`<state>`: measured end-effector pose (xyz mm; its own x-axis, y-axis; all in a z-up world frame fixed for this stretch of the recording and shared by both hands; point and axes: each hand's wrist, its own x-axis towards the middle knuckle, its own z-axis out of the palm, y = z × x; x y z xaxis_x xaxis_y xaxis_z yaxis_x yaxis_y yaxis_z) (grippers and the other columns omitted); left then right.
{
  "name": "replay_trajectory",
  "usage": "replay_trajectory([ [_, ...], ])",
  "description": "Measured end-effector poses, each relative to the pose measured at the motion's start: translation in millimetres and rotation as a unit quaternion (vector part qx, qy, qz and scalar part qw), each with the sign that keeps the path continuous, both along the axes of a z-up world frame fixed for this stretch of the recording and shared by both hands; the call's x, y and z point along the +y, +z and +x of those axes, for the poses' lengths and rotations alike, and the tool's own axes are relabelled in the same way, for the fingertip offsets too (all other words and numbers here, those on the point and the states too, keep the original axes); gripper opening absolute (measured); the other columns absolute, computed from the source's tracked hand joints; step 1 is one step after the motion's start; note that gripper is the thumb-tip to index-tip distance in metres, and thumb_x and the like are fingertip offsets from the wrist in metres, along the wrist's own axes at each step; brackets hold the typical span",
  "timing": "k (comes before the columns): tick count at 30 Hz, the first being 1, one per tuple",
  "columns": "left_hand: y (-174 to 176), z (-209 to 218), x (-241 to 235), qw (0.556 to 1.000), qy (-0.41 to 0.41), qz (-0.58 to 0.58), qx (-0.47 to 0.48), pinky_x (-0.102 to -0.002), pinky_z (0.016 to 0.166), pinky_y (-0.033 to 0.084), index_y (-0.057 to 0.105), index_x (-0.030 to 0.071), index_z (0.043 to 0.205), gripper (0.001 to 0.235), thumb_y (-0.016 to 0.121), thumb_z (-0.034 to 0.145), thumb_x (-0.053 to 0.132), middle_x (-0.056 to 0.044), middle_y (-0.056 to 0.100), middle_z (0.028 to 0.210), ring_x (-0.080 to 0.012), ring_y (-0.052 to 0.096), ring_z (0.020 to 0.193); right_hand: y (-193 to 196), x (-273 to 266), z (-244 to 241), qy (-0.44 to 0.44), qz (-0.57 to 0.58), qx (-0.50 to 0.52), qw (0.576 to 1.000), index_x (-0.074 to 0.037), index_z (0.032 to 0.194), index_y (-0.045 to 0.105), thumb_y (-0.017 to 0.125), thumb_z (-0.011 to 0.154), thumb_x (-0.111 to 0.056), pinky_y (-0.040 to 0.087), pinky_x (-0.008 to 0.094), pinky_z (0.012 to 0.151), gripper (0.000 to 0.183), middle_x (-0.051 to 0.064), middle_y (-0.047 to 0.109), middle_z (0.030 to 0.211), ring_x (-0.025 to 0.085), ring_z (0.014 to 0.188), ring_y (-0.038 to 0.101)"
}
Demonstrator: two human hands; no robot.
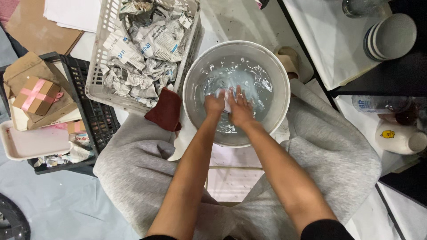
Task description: The person washes various ceramic dishes, including bowls, cups, and plates, by hand in a white bucket filled with water. They scrub each item, rinse it, and place it on a nearby shelf to dry.
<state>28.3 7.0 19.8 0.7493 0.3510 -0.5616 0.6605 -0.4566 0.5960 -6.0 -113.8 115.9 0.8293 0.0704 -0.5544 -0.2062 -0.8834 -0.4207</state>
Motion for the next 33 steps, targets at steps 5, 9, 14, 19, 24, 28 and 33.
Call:
replay_trajectory([
  [5, 1, 13, 5, 0.996, 0.064, -0.021, 0.054, -0.049, 0.090, 0.052, 0.071, -0.010, 0.106, 0.064, 0.055, 0.098, 0.052, -0.033, 0.071, 0.108, -0.0471, 0.070, 0.105, 22, -4, 1, 0.033, 0.090, -0.041, 0.995, -0.025, 0.144, 0.063, 0.059, 0.084, -0.001, 0.040, 0.046, 0.120, 0.064, 0.011, 0.060, 0.146, 0.033, 0.134, 0.057],
  [9, -18, 7, 8, 0.995, 0.056, -0.072, 0.041, -0.052, 0.091, 0.051, 0.070, -0.009, 0.104, 0.059, 0.047, 0.100, 0.046, -0.032, 0.070, 0.108, -0.0486, 0.067, 0.105, 36, 2, -1, -0.115, 0.075, -0.032, 0.990, -0.020, 0.119, 0.079, 0.059, 0.091, -0.004, 0.053, 0.039, 0.113, 0.037, 0.006, 0.078, 0.125, 0.025, 0.115, 0.071],
  [14, -30, -3, -2, 0.991, -0.105, 0.000, -0.081, -0.051, 0.091, 0.052, 0.068, -0.004, 0.109, 0.035, 0.058, 0.087, 0.022, -0.032, 0.069, 0.109, -0.0490, 0.065, 0.104, 43, -5, 3, -0.139, -0.027, -0.032, 0.989, -0.015, 0.138, 0.050, 0.076, 0.072, -0.003, 0.033, 0.052, 0.113, 0.072, 0.019, 0.055, 0.136, 0.036, 0.130, 0.052],
  [19, 19, -7, 2, 0.976, -0.185, -0.019, -0.114, -0.047, 0.093, 0.054, 0.071, 0.008, 0.118, 0.050, 0.058, 0.071, -0.003, -0.027, 0.071, 0.108, -0.0422, 0.069, 0.105, 26, -6, 3, -0.173, -0.019, -0.106, 0.979, -0.020, 0.155, 0.032, 0.080, 0.069, -0.001, 0.028, 0.057, 0.114, 0.100, 0.028, 0.035, 0.154, 0.044, 0.141, 0.036],
  [24, 63, -8, -6, 0.926, -0.350, 0.129, -0.063, -0.054, 0.097, 0.048, 0.076, 0.016, 0.111, 0.044, 0.069, 0.071, 0.002, -0.018, 0.074, 0.105, -0.0370, 0.069, 0.104, 0, -9, 3, -0.190, 0.024, -0.101, 0.976, -0.015, 0.152, 0.032, 0.079, 0.069, -0.007, 0.034, 0.052, 0.112, 0.096, 0.024, 0.039, 0.152, 0.043, 0.143, 0.038],
  [28, 60, -10, -6, 0.878, -0.433, 0.201, -0.017, -0.048, 0.093, 0.056, 0.075, 0.012, 0.107, 0.022, 0.065, 0.087, 0.006, -0.016, 0.074, 0.109, -0.0355, 0.071, 0.107, -12, -12, -2, -0.171, 0.025, 0.056, 0.983, -0.020, 0.152, 0.042, 0.073, 0.079, -0.012, 0.046, 0.047, 0.109, 0.079, 0.017, 0.054, 0.147, 0.037, 0.133, 0.054],
  [33, 61, -8, 2, 0.893, -0.410, 0.184, 0.020, -0.047, 0.094, 0.054, 0.072, 0.009, 0.107, 0.024, 0.067, 0.083, 0.011, -0.018, 0.071, 0.111, -0.0362, 0.068, 0.109, -15, -5, -1, -0.109, -0.004, 0.138, 0.984, -0.026, 0.148, 0.049, 0.072, 0.083, -0.018, 0.048, 0.049, 0.107, 0.070, 0.012, 0.062, 0.141, 0.032, 0.130, 0.060],
])
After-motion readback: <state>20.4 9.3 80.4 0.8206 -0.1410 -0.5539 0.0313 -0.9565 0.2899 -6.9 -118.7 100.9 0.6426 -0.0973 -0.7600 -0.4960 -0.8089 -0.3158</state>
